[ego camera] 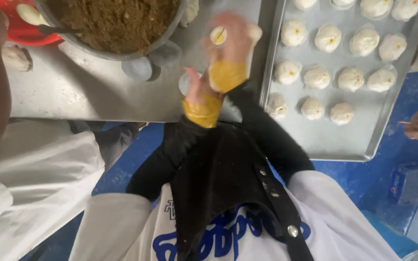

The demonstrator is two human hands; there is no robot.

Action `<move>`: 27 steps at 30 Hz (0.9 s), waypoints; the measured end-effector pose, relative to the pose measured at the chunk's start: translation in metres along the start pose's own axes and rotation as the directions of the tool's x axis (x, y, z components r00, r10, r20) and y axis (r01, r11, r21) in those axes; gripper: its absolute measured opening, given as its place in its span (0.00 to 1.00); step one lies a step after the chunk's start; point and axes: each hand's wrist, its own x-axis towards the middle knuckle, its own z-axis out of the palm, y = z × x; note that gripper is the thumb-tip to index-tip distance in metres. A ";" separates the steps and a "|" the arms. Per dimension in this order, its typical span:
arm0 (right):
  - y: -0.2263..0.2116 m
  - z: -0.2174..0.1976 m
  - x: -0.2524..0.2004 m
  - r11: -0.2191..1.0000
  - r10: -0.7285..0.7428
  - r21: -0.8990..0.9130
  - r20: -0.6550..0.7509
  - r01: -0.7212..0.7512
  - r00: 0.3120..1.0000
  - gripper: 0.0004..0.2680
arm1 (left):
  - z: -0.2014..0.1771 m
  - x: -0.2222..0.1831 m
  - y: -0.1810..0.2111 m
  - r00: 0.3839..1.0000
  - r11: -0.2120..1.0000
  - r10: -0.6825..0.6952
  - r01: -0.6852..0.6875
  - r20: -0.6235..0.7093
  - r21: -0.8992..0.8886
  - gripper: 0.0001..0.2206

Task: The recorder prepares stuffed buns by flattening dough, adding meat filling and egg, then sealing the dough and placing it on a tray.

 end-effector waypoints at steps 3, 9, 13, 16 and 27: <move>-0.020 0.029 -0.016 0.955 -0.201 -0.206 0.084 0.214 0.976 0.11 | 0.050 -0.002 0.000 0.992 0.984 0.075 -0.089 0.097 0.156 0.39; 0.012 0.022 -0.002 0.970 -0.114 -0.205 0.085 0.130 0.990 0.12 | 0.059 -0.013 0.022 0.995 0.962 0.097 -0.092 -0.007 0.257 0.31; -0.001 -0.006 0.027 0.974 0.058 0.206 0.182 -0.095 0.982 0.12 | 0.057 -0.006 0.020 0.997 0.970 0.059 -0.071 0.055 0.231 0.27; -0.002 0.002 0.011 0.944 -0.165 -0.280 0.066 0.177 0.984 0.11 | 0.043 -0.013 0.009 0.993 0.932 0.115 -0.117 0.026 0.343 0.23; 0.021 -0.009 0.015 0.836 0.111 0.484 0.310 -0.257 0.944 0.12 | 0.001 0.009 0.046 0.996 0.701 -0.009 0.067 -0.085 0.710 0.22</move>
